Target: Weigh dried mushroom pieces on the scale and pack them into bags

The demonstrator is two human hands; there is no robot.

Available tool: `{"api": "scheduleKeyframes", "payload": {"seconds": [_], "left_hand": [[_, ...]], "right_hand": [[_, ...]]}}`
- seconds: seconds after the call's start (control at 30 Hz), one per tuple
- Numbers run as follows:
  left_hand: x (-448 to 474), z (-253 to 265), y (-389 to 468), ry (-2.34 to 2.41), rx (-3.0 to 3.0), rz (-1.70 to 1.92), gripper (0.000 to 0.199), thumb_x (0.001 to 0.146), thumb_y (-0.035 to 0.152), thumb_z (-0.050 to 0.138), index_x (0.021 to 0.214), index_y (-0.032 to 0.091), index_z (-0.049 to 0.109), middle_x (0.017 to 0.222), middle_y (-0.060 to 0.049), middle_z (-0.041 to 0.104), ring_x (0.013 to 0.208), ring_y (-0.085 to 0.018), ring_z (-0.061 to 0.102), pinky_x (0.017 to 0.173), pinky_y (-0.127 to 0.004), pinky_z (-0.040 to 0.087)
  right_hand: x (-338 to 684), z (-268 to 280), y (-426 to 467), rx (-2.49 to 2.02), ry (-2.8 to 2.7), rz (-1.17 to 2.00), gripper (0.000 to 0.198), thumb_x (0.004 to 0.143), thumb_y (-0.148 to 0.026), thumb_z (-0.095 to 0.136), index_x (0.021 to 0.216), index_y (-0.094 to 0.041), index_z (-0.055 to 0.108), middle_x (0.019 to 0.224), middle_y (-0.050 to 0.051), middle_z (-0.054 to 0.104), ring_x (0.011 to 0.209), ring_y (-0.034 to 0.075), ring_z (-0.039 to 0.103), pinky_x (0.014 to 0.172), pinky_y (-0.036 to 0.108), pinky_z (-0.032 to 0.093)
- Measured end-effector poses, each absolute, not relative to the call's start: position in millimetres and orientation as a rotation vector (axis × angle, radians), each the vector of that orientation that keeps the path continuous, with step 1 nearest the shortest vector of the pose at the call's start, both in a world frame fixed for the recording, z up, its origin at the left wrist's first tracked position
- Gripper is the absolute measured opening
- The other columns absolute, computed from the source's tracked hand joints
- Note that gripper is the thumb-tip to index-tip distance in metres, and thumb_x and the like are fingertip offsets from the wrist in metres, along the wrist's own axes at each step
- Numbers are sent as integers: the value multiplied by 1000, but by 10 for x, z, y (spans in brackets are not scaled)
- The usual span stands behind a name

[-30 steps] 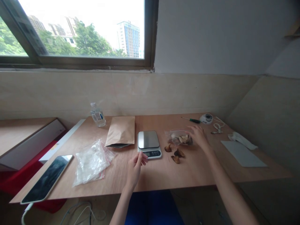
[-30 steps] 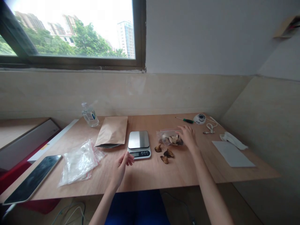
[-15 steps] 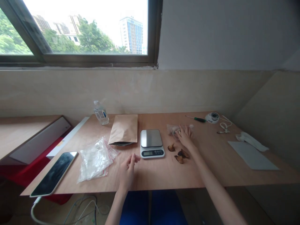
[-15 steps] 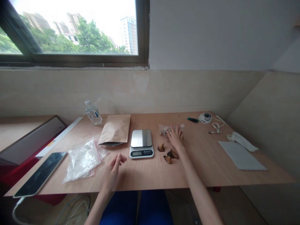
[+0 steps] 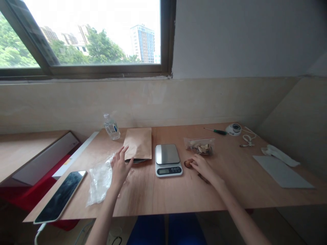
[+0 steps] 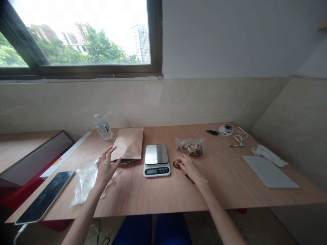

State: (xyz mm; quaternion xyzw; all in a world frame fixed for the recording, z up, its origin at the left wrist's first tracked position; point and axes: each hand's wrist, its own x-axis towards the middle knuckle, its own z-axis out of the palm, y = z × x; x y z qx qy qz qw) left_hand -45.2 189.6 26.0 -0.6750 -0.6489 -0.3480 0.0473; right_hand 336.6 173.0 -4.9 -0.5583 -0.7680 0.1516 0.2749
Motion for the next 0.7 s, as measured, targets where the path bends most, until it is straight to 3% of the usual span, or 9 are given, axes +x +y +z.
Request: {"api": "scheduleKeyframes", "payload": {"seconds": [0.17, 0.3, 0.4, 0.57, 0.7], "left_hand": [[-537, 172, 1856, -1980, -2098, -1033, 44, 84, 33, 50, 127, 24, 45, 131, -10, 47, 117, -29, 46, 98, -47, 32], [-571, 105, 1828, -2000, -2111, -978, 43, 84, 29, 49, 127, 25, 45, 133, -9, 48, 120, -29, 43, 99, -46, 32], [-584, 82, 1870, -2009, -2113, -965, 45, 83, 23, 48, 128, 23, 44, 135, -10, 47, 124, -28, 41, 100, -45, 31], [-605, 69, 2002, -1979, -2182, -887, 50, 80, 14, 44, 130, 23, 43, 138, -9, 45, 126, -25, 40, 102, -44, 30], [-648, 55, 2120, -1958, -2250, -783, 51, 75, 8, 45, 123, 25, 50, 135, -7, 50, 125, -24, 42, 104, -43, 27]], "right_hand": [[3091, 220, 2082, -1432, -2012, 334, 17, 81, -13, 48, 76, -19, 63, 82, 4, 62, 78, 18, 60, 75, 30, 46], [2778, 303, 2261, -1327, -1869, 375, 11, 81, -21, 53, 84, -20, 64, 87, 4, 65, 79, 17, 61, 73, 29, 48], [2715, 195, 2266, -1288, -1899, 389, 16, 82, -25, 53, 93, -20, 63, 94, 6, 64, 87, 19, 60, 79, 32, 48], [3141, -166, 1842, -1476, -1846, 116, 26, 85, -35, 47, 102, -21, 62, 105, 9, 60, 101, 24, 54, 91, 41, 41], [3525, -440, 1332, -1737, -1840, -63, 42, 81, -44, 51, 117, -24, 54, 122, 12, 52, 114, 31, 45, 94, 49, 35]]}}
